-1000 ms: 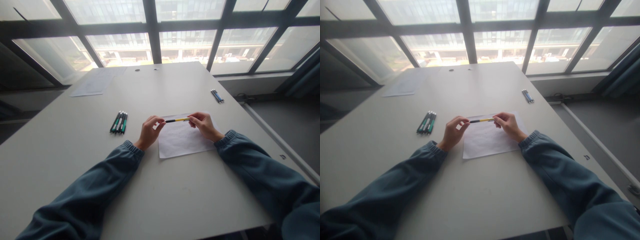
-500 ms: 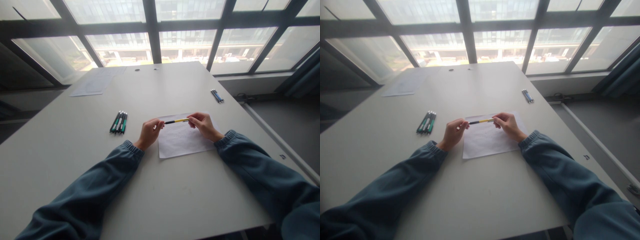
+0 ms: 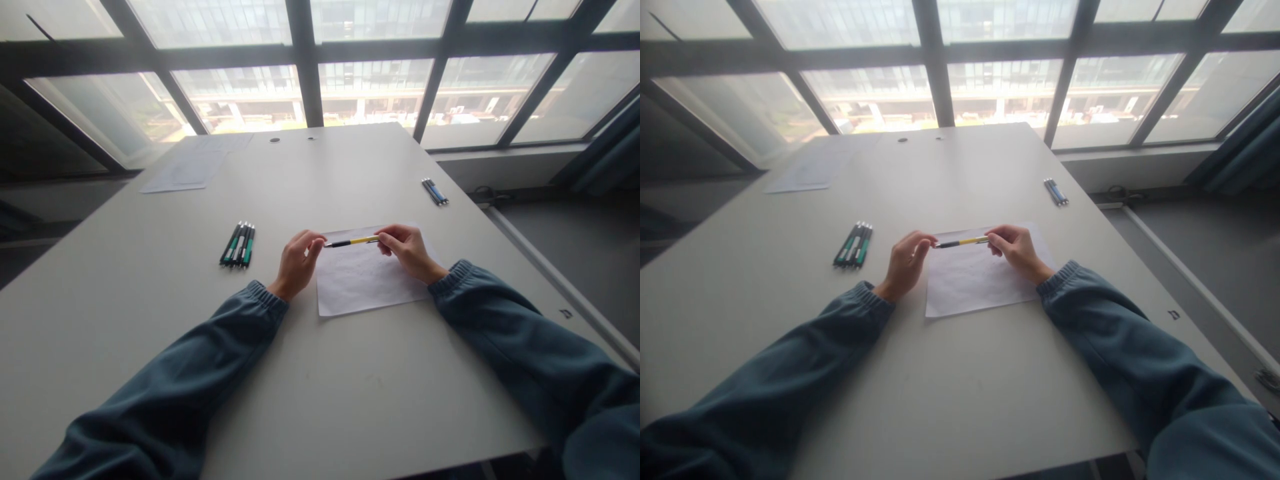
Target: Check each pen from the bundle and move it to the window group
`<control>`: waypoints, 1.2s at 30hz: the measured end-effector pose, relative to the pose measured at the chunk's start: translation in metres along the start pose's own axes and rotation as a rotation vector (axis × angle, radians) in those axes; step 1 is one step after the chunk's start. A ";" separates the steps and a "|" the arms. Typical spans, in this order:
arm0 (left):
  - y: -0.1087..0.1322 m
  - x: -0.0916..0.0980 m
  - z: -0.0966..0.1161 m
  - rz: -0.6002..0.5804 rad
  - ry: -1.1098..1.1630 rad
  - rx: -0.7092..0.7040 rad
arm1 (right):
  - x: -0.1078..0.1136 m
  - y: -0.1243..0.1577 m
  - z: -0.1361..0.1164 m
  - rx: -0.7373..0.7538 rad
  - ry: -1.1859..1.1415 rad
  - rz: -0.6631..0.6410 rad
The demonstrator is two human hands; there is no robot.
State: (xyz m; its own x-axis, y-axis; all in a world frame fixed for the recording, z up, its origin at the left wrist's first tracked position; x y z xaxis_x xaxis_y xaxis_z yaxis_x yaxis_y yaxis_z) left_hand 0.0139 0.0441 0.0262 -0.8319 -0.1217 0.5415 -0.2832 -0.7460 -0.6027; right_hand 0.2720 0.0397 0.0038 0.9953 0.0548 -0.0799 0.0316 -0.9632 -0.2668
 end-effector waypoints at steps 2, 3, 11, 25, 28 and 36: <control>-0.001 0.002 0.004 0.023 -0.038 -0.045 | 0.001 0.000 0.000 0.006 0.001 0.013; -0.002 0.002 0.006 0.040 -0.056 -0.071 | 0.001 -0.001 0.000 0.011 0.001 0.018; -0.002 0.003 0.013 0.080 -0.082 -0.198 | 0.004 -0.001 0.003 0.027 -0.006 0.029; -0.002 0.000 0.010 0.076 -0.045 -0.168 | 0.002 0.000 0.001 0.025 -0.004 0.029; -0.001 0.000 0.010 0.074 -0.038 -0.154 | 0.002 0.000 0.002 0.015 0.000 0.028; -0.001 0.000 0.011 0.043 -0.010 -0.121 | 0.001 0.001 0.001 0.012 -0.007 0.010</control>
State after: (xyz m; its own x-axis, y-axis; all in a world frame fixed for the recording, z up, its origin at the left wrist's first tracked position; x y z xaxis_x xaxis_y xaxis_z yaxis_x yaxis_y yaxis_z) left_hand 0.0194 0.0378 0.0331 -0.8396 -0.1590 0.5195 -0.3038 -0.6553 -0.6916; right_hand 0.2729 0.0392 0.0030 0.9949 0.0472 -0.0888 0.0209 -0.9606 -0.2770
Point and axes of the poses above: each hand's wrist, its own y-axis away from the middle knuckle, its own x-axis out of the back of the hand, z = x × y, the point moved 5 cm from there along -y, towards the middle knuckle
